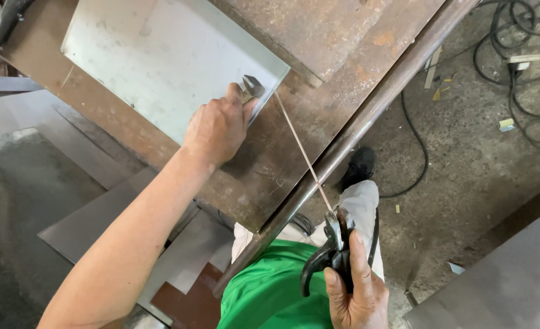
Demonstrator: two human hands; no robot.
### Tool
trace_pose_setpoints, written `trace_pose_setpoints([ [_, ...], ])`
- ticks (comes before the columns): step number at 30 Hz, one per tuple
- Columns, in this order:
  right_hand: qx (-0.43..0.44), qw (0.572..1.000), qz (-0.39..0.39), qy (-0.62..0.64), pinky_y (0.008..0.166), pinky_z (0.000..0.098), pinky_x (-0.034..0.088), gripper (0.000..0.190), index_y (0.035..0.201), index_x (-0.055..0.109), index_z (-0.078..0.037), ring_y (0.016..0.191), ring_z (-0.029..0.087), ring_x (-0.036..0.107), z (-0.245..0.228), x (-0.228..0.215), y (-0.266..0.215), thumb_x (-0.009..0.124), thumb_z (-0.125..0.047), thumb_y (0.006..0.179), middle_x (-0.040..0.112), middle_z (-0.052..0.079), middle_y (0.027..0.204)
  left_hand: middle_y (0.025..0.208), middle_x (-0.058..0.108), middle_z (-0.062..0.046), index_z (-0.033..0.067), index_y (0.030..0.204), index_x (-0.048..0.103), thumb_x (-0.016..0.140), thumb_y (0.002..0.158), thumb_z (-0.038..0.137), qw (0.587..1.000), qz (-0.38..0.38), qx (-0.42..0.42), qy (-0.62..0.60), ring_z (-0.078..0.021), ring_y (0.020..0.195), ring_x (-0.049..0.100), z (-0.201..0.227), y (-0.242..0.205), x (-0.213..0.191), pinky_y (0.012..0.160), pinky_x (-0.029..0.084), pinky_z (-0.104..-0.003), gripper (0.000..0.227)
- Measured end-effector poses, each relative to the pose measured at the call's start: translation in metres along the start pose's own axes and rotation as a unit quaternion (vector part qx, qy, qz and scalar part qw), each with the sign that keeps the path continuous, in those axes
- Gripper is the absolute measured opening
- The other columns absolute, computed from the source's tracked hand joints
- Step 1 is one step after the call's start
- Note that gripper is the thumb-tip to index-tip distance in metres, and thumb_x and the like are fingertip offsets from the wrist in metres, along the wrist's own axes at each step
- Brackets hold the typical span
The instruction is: Weld metal plates together using a manual arc welding electrode.
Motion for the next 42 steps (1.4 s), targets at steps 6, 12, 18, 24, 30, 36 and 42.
trace_pose_setpoints([
  [6,0.0,1.0,0.008,-0.011,0.083,0.0298,0.057,0.067,0.152,0.044,-0.005,0.094,0.02,0.078,0.0009,0.0024,-0.0002,0.068,-0.028,0.094,0.077,0.016,0.107,0.07,0.067,-0.028,-0.0019,0.106,0.049,0.048,0.108,0.039,1.0,-0.015,-0.015,-0.002,-0.0489,0.07,0.068,0.0034,-0.0002,-0.0035,0.065,0.055,-0.055,0.041],
  [12,0.012,1.0,-0.003,0.0,0.082,0.0305,0.059,0.069,0.153,0.043,-0.005,0.093,0.02,0.079,0.0028,0.0052,-0.0008,0.069,-0.028,0.093,0.077,0.016,0.108,0.07,0.067,-0.028,-0.0022,0.106,0.049,0.048,0.108,0.039,1.0,-0.011,-0.012,0.01,-0.0485,0.069,0.068,0.003,0.0008,-0.0025,0.065,0.055,-0.055,0.041],
  [18,0.011,1.0,-0.005,-0.006,0.08,0.0303,0.06,0.07,0.154,0.042,-0.008,0.091,0.02,0.08,0.0022,0.0053,0.0004,0.068,-0.029,0.093,0.078,0.015,0.104,0.069,0.067,-0.027,-0.0023,0.106,0.049,0.048,0.108,0.04,1.0,-0.015,-0.015,0.007,-0.0475,0.068,0.069,0.0028,0.0016,-0.0024,0.065,0.055,-0.055,0.042],
  [24,0.005,1.0,-0.003,-0.002,0.079,0.0312,0.061,0.069,0.154,0.041,-0.008,0.091,0.02,0.08,0.0022,0.0059,-0.0002,0.068,-0.028,0.094,0.078,0.015,0.104,0.069,0.067,-0.027,-0.0025,0.107,0.048,0.047,0.109,0.04,1.0,-0.024,-0.013,0.015,-0.0473,0.068,0.069,0.0028,0.0015,-0.0024,0.064,0.055,-0.054,0.042],
  [30,-0.005,1.0,-0.01,0.006,0.079,0.0312,0.061,0.07,0.155,0.04,-0.007,0.092,0.02,0.08,0.0021,0.0055,0.002,0.068,-0.027,0.094,0.078,0.015,0.105,0.068,0.067,-0.026,-0.0025,0.107,0.047,0.044,0.11,0.041,0.998,-0.051,-0.029,0.024,-0.0462,0.068,0.07,0.0039,0.0034,-0.0041,0.064,0.057,-0.052,0.044],
  [36,0.0,1.0,-0.008,-0.007,0.078,0.0313,0.062,0.069,0.154,0.041,-0.006,0.09,0.021,0.08,0.0025,0.0045,0.0011,0.068,-0.027,0.094,0.078,0.016,0.103,0.068,0.067,-0.026,-0.0023,0.107,0.047,0.044,0.11,0.041,0.998,-0.047,-0.025,0.028,-0.0463,0.069,0.07,0.0034,0.0028,-0.0036,0.064,0.057,-0.053,0.043],
  [42,-0.006,1.0,-0.008,0.009,0.077,0.0317,0.061,0.069,0.154,0.04,-0.005,0.089,0.021,0.08,0.0022,0.0052,0.0012,0.068,-0.026,0.094,0.077,0.017,0.105,0.068,0.067,-0.026,-0.0019,0.107,0.047,0.045,0.109,0.04,0.999,-0.042,-0.024,0.022,-0.0469,0.068,0.069,0.004,0.0029,-0.0046,0.063,0.056,-0.054,0.042],
])
Point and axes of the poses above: each hand's wrist, its own y-axis towards the middle knuckle, its own x-axis out of the palm, z = x × y, the point moved 1 cm from there along y, towards the middle knuckle
